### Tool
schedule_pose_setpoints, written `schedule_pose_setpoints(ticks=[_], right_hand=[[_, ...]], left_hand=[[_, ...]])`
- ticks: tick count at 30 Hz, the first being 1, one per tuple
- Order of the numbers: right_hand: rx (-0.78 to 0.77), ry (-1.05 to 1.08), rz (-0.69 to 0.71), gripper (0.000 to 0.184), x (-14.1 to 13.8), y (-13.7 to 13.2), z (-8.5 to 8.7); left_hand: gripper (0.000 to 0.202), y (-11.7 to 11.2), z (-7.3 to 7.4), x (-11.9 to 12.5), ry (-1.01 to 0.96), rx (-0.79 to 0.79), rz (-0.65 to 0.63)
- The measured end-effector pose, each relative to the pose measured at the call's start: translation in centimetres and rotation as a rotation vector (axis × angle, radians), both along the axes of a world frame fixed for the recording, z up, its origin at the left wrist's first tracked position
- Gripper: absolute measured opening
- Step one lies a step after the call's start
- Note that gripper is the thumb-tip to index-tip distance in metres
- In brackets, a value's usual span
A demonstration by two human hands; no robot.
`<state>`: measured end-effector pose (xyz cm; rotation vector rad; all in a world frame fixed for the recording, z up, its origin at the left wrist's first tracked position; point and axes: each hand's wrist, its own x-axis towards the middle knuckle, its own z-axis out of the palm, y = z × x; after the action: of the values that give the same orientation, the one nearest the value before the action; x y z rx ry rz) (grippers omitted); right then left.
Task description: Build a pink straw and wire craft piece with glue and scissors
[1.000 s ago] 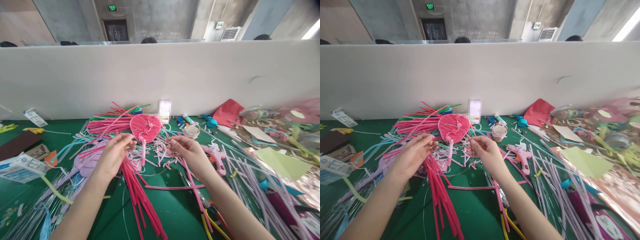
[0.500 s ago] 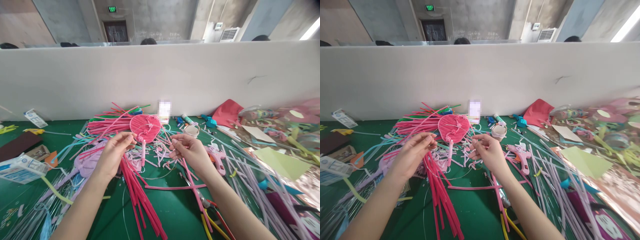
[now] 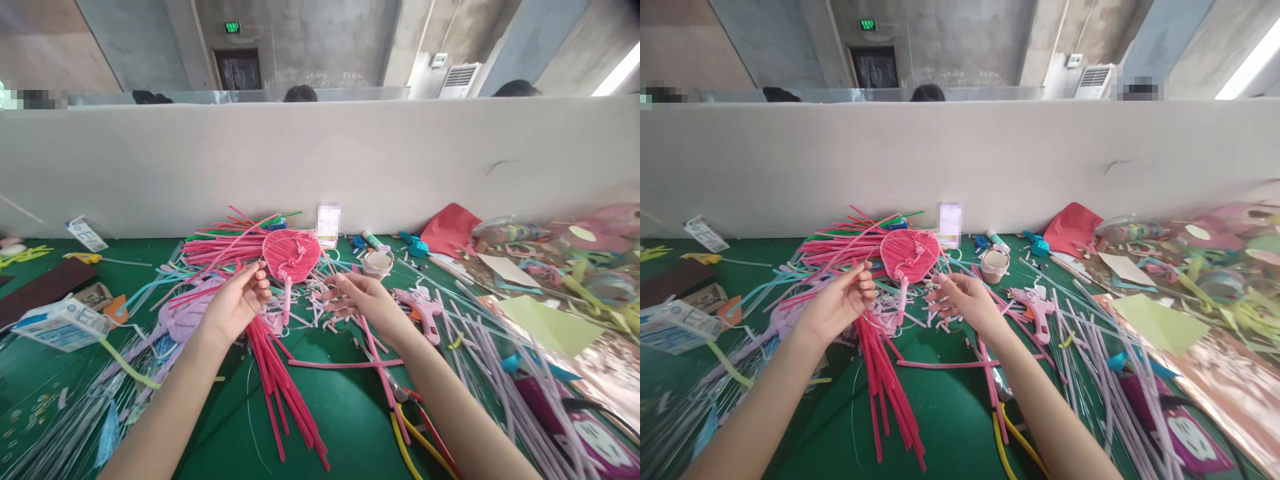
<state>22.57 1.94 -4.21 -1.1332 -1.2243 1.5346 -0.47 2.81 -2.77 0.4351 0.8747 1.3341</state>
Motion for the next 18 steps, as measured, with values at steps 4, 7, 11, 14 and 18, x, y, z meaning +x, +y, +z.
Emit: schedule_pose_setpoints(ticks=[4, 7, 11, 14, 18], right_hand=[[-0.025, 0.036, 0.069, 0.034, -0.2, 0.4, -1.1], [-0.021, 0.020, 0.024, 0.030, -0.2, 0.8, -1.7], [0.014, -0.007, -0.044, 0.028, -0.1, 1.3, -2.1], [0.034, -0.013, -0.067, 0.032, -0.1, 1.5, -2.2], [0.082, -0.008, -0.105, 0.038, -0.1, 1.4, -2.2]], left_hand=[[0.021, -0.2, 0.4, 0.0, -0.039, -0.025, 0.052], [0.025, -0.4, 0.4, -0.1, -0.015, -0.026, 0.026], [0.024, -0.5, 0.3, -0.4, 0.090, 0.028, -0.032], [0.021, -0.5, 0.5, -0.5, 0.148, 0.050, -0.035], [0.019, -0.3, 0.3, -0.5, 0.193, 0.080, -0.031]])
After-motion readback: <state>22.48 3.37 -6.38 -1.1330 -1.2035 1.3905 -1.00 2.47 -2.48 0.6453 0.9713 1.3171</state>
